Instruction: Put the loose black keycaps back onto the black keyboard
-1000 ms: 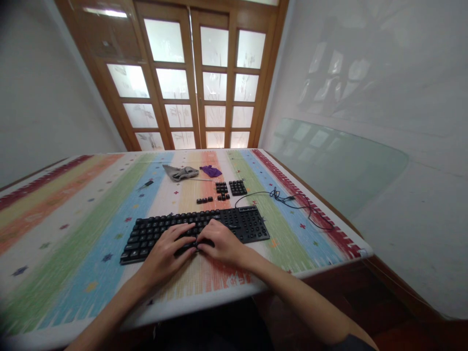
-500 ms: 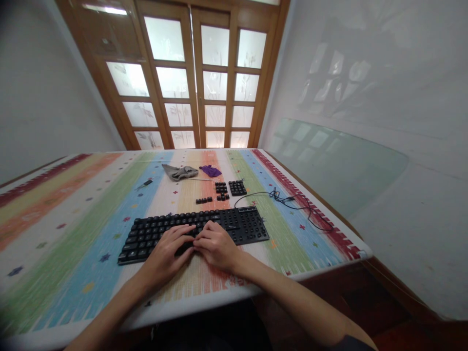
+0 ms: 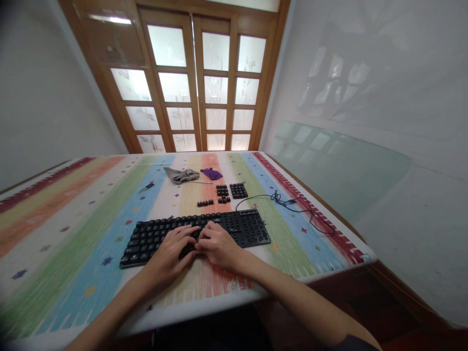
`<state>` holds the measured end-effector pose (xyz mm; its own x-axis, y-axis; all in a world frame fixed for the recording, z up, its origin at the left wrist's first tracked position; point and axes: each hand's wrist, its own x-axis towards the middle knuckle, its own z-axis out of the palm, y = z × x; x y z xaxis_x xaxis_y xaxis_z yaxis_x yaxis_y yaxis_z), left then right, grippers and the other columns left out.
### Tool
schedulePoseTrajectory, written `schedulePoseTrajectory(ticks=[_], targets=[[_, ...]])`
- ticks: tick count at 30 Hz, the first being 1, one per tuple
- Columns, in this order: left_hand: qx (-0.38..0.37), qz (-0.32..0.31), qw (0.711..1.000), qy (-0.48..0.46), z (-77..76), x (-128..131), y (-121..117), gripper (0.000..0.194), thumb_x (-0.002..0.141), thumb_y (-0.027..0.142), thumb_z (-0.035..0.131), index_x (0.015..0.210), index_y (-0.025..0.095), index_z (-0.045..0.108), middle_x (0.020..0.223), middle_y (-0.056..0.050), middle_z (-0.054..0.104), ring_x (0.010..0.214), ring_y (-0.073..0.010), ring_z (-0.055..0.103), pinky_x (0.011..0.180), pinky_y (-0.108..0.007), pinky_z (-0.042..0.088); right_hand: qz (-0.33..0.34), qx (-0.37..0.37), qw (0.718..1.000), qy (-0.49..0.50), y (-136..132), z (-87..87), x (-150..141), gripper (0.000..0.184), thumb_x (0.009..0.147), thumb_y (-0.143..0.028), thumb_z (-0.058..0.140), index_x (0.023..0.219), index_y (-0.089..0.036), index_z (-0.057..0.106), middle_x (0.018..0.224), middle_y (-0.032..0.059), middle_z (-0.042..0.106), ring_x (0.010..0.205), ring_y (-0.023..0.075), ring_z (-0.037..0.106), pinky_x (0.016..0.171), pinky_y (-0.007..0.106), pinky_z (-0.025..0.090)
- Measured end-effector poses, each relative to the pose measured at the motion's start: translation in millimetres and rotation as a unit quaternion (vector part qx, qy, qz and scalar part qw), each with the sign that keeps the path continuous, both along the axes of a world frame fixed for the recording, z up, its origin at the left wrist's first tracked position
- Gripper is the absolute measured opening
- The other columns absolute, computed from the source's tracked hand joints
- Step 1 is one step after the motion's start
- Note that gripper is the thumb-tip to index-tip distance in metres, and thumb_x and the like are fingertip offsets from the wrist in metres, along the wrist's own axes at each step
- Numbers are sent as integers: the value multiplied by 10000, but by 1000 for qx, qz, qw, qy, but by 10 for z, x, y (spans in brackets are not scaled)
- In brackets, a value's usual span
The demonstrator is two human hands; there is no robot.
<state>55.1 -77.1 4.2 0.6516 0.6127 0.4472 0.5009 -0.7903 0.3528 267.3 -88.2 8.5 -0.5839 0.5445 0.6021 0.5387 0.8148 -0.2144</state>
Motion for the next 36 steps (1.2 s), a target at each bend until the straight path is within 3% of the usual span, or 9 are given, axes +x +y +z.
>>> schedulePoseTrajectory(ticks=[9,17,22,29,33,36], targets=[[14,-8,1000,-3,21,10,-20,135,905,152,575,1010,199,644,1350,-104,615,1306,-310,500,1070,-557,433,-4,49,999,-8,9,-80,-3,231,957,-209,612,731,-168,631,819,52,643,807,185,476,717,322,430],[130,-17,991,7,-10,48,-78,227,931,79,475,972,175,677,1212,-107,685,1246,-312,555,1044,-559,471,-11,72,993,-88,-53,-67,-31,134,891,-76,586,812,-166,646,914,91,630,860,212,465,756,349,449],[136,-18,990,-6,-50,58,-109,225,924,77,475,1000,156,671,1173,-120,698,1215,-302,592,1028,-523,517,5,61,993,-96,-12,-15,-27,127,841,-129,625,720,-165,638,817,86,620,812,216,471,711,354,447],[136,2,991,0,-147,22,-97,361,965,150,479,1314,126,566,1333,-139,643,1279,-270,588,1100,-487,494,86,-84,991,67,249,112,47,140,847,-162,653,708,-182,657,754,33,671,771,169,561,784,346,482],[146,7,989,30,-166,-1,-79,451,985,196,492,1430,125,484,1438,-145,566,1364,-277,512,1118,-491,469,72,-106,986,102,509,155,38,153,827,-144,693,686,-175,643,751,22,688,762,161,585,805,342,477],[143,-2,988,65,-150,6,-90,475,991,208,492,1463,176,463,1483,-118,525,1416,-286,442,1144,-520,426,2,-91,993,69,753,184,31,147,820,-121,699,693,-176,651,751,27,685,812,183,579,823,348,470]])
